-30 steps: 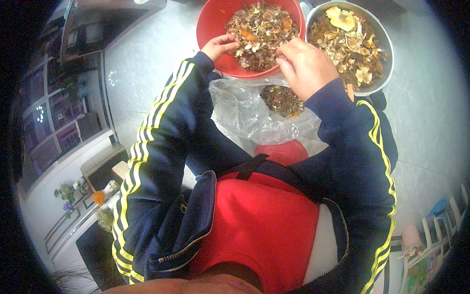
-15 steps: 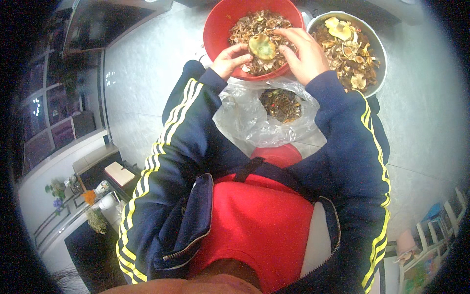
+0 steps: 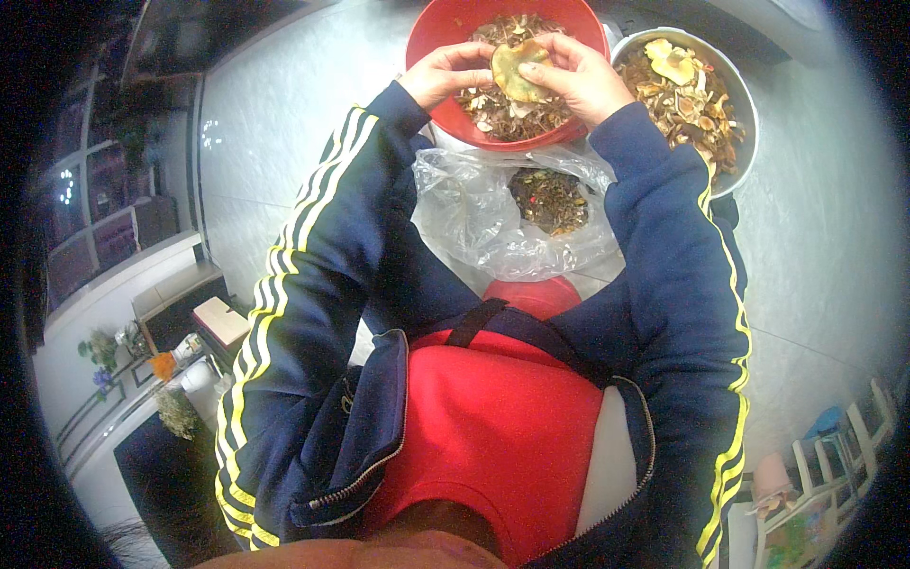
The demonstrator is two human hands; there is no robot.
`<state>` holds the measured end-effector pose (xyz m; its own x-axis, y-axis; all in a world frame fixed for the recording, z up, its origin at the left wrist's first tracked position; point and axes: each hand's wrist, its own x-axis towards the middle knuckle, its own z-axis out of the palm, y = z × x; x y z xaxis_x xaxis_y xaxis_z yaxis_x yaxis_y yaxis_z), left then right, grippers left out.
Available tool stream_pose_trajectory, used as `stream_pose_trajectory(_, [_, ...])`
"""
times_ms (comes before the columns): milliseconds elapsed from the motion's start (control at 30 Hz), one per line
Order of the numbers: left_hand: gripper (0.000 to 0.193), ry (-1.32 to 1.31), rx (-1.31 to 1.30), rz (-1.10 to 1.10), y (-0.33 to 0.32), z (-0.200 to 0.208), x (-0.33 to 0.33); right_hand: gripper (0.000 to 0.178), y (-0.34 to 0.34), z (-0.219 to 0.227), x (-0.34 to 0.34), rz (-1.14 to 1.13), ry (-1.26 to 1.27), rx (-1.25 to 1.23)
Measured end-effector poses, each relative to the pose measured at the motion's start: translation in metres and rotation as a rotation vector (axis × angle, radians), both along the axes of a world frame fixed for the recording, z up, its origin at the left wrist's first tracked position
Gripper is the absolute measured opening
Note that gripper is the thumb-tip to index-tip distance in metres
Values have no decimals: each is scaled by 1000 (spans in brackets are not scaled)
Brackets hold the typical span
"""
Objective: The person sits on the floor and sorts dried mushrooms by hand, picking pieces from a red bowl and placing them into a metal bowl or a plastic bag. The person occasionally uses a small knife to trim or separate pieces.
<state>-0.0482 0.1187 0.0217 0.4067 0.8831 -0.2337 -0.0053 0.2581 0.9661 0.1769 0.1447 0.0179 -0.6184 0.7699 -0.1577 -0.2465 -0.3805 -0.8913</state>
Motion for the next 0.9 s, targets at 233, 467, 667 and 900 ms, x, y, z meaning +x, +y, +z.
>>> stream_pose_trajectory(233, [25,30,13,189,0,-10,-7,29,5,-10,0,-13,48,-133])
stream_pose_trajectory(467, [20,328,5,316,-15,-26,-16,29,5,-5,9,-4,129,-325])
stream_pose_trajectory(667, [20,316,137,465,-35,-19,-4,27,3,-9,11,-18,144,-410])
stream_pose_trajectory(900, [36,138,263,329,-48,4,29,26,-3,-9,9,59,340,-456])
